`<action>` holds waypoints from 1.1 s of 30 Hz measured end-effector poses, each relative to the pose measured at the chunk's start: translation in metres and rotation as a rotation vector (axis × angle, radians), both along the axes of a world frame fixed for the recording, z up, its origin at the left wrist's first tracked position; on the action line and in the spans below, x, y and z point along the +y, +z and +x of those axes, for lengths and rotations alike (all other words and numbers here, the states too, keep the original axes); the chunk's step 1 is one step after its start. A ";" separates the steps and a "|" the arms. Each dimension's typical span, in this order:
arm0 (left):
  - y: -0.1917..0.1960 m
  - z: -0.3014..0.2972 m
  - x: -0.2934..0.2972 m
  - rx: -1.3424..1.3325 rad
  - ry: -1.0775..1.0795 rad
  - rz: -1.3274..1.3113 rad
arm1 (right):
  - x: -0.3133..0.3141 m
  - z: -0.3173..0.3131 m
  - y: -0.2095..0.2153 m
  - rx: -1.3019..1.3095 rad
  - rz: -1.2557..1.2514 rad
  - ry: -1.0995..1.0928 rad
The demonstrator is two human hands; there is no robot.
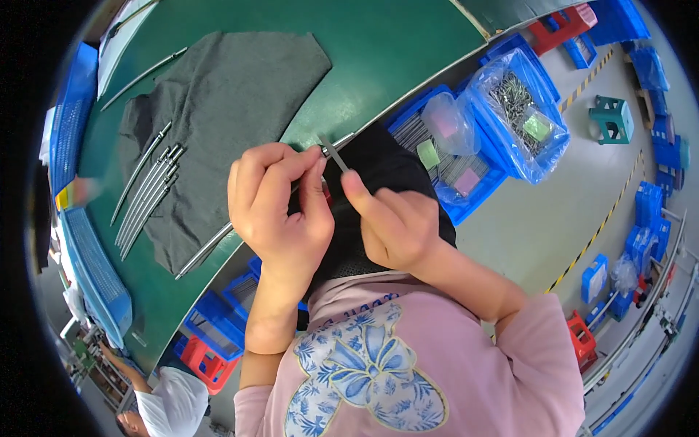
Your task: The person is filing the ends of metal rods to smooth them and then measuring the rods using a digital micrometer.
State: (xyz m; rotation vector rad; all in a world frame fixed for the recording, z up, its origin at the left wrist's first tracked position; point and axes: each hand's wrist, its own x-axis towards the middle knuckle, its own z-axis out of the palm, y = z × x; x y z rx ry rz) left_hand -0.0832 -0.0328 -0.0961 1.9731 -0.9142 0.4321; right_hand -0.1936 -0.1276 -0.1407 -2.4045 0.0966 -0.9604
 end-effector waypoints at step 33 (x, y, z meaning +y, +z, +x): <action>-0.001 0.001 0.002 -0.031 -0.002 0.011 | 0.002 0.003 0.018 0.084 0.018 -0.003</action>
